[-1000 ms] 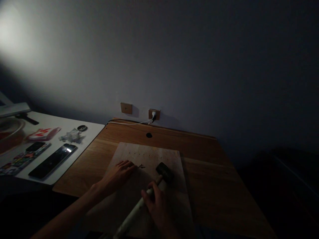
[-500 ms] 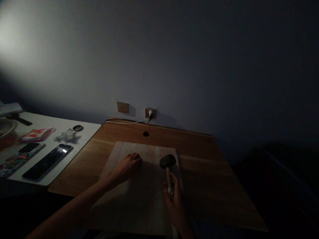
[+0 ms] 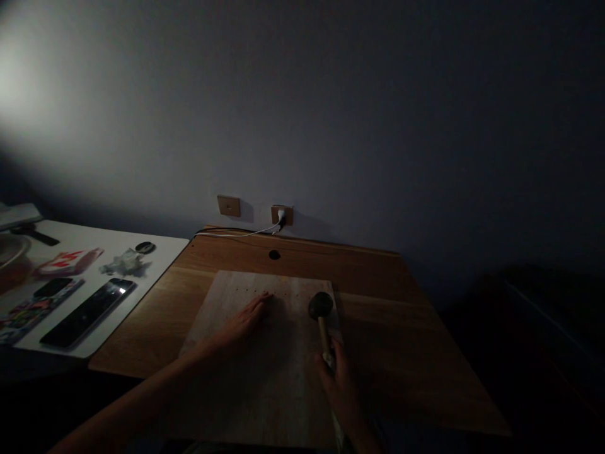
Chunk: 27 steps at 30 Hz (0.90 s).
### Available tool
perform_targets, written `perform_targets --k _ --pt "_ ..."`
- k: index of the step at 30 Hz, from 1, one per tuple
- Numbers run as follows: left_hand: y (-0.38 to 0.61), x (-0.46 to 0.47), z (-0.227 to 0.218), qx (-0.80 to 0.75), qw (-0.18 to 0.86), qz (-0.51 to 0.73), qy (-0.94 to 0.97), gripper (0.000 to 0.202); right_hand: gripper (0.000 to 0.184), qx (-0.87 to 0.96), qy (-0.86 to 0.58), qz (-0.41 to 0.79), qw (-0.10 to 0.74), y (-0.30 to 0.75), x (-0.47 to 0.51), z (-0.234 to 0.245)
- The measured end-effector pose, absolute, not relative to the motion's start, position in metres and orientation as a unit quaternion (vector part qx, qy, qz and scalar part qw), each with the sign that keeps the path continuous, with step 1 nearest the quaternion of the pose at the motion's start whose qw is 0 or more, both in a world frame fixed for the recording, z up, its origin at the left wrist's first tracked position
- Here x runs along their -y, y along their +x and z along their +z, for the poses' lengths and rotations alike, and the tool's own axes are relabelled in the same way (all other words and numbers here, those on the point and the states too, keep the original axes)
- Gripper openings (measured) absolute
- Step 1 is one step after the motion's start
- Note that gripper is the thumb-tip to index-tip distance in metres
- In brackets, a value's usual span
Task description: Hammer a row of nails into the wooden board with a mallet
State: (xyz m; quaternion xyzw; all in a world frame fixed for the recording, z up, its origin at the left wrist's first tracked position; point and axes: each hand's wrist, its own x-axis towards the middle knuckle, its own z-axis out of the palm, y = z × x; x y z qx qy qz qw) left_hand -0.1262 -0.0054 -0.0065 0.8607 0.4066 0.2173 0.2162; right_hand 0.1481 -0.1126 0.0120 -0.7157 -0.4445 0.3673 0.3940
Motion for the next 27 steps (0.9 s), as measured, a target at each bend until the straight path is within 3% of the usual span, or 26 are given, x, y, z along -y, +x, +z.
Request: perform_targets --k 5,8,13,18,27 --pt "-0.112 0.007 -0.002 -0.381 0.23 0.2 0.873 0.045 0.083 0.329 -0.727 0.486 0.356 0.149 0.123 0.023" --pt "-0.097 0.009 0.002 -0.361 0.219 0.205 0.883 0.043 0.083 0.296 -0.715 0.523 0.356 0.146 0.126 0.029" --pt "-0.071 0.005 0.011 -0.338 0.171 0.19 0.906 0.034 0.085 0.307 -0.714 0.506 0.374 0.145 0.126 0.032" --pt "-0.064 -0.016 0.026 -0.41 0.197 0.213 0.865 0.016 0.097 0.3 -0.717 0.489 0.396 0.146 0.127 0.027" --pt "-0.048 -0.049 0.041 -0.404 0.199 0.164 0.878 0.021 0.083 0.317 -0.698 0.495 0.409 0.148 0.122 0.019"
